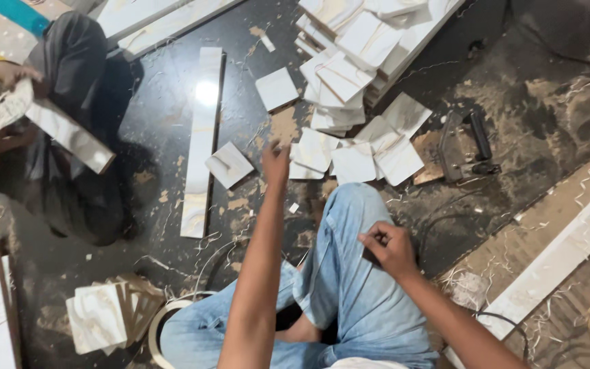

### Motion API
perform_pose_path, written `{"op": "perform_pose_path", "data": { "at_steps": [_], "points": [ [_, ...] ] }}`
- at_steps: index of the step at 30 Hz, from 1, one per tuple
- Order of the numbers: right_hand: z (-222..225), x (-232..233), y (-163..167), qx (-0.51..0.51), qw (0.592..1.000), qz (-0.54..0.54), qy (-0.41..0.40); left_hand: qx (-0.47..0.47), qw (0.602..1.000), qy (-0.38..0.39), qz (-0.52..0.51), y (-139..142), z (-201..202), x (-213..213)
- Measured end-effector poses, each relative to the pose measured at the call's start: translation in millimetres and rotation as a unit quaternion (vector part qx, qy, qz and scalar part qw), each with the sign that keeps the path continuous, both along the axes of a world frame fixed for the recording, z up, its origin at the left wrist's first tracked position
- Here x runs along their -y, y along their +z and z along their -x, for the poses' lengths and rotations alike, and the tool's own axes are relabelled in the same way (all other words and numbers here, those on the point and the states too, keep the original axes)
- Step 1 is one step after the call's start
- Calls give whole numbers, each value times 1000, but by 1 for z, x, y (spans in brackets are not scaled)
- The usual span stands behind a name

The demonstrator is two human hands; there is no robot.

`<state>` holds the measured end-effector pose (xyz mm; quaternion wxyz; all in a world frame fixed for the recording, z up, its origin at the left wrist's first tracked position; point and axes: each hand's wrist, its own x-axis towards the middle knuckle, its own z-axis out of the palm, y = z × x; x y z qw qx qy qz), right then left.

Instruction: The person sits on the floor and uses a handheld press to attach white ribbons to small square tiles. They then pick up tiles and wrap them with string, stacking the finished items nearby.

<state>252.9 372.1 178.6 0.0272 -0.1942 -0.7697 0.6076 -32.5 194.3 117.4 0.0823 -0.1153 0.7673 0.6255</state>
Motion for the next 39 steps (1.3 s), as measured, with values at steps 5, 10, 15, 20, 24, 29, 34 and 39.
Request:
{"op": "perform_pose_path", "data": {
  "at_steps": [5,10,15,20,24,29,34,39],
  "points": [
    [11,-9,12,19,1000,-17,2,-154,976,-15,155,53,52,-129],
    [14,-18,42,18,995,-59,74,-148,975,-14,164,62,97,-187],
    [-27,15,84,-75,952,81,286,-109,979,133,109,37,132,-144],
    [-33,68,89,-146,925,155,314,-105,947,236,189,24,118,-63],
    [-38,75,90,-142,907,140,370,-64,947,233,210,18,92,-16],
    [-46,66,95,-124,920,125,351,-25,938,272,211,12,84,17],
    [-47,73,101,-125,913,130,367,-45,937,274,211,11,82,18],
    [-34,56,97,-125,926,124,336,-28,942,265,201,5,80,10]
  ]
}}
